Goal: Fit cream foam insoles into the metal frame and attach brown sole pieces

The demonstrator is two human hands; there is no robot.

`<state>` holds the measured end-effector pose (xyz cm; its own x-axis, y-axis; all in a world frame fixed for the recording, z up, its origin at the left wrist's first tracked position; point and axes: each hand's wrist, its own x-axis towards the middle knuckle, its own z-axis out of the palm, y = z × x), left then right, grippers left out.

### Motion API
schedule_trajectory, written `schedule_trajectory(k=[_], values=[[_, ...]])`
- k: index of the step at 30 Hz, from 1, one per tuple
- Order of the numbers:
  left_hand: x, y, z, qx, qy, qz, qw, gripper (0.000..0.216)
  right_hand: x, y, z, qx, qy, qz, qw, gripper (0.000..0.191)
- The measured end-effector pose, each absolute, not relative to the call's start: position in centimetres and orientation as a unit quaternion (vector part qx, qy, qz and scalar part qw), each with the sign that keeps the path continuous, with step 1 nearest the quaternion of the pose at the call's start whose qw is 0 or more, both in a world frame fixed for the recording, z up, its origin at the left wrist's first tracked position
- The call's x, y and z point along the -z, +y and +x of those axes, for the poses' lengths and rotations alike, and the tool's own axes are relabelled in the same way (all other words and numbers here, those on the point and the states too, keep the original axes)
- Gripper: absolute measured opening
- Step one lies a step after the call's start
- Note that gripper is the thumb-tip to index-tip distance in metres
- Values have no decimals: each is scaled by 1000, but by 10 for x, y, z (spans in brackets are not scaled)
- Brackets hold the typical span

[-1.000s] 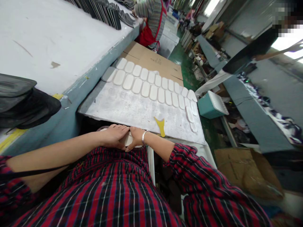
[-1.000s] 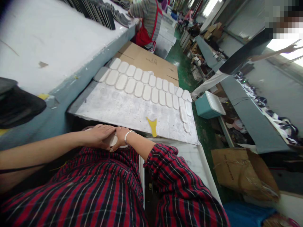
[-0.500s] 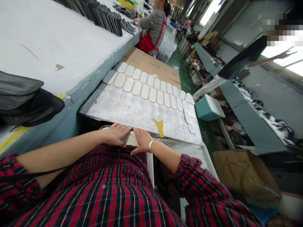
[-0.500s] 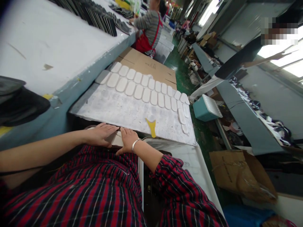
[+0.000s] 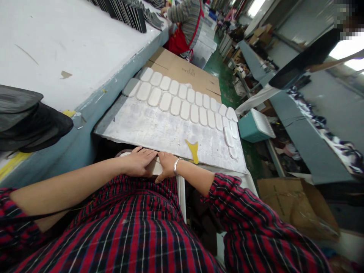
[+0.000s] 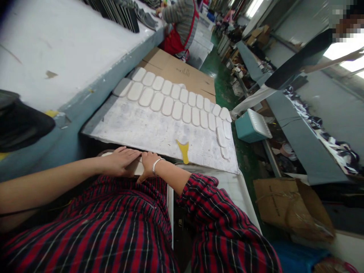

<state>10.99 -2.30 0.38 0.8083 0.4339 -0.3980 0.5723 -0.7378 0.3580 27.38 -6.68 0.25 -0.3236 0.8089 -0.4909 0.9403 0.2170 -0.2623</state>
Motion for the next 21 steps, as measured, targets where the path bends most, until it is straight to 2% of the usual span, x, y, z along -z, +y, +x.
schedule_trajectory(k=[9, 13, 17, 19, 21], values=[[-5, -23, 110, 109, 274, 921, 253, 87, -3, -55, 282, 358, 752, 545, 97, 108], [-8, -16, 92, 37, 287, 898, 331, 85, -8, -58, 295, 451, 736, 504, -26, 98], [-16, -22, 44, -150, 362, 817, 424, 70, 1, -86, 311, 453, 605, 620, -210, 77], [-17, -36, 13, -213, 403, 759, 464, 63, 12, -105, 315, 425, 565, 660, -253, 75], [-12, -55, -16, -233, 449, 700, 504, 57, 24, -120, 315, 412, 559, 672, -258, 83]])
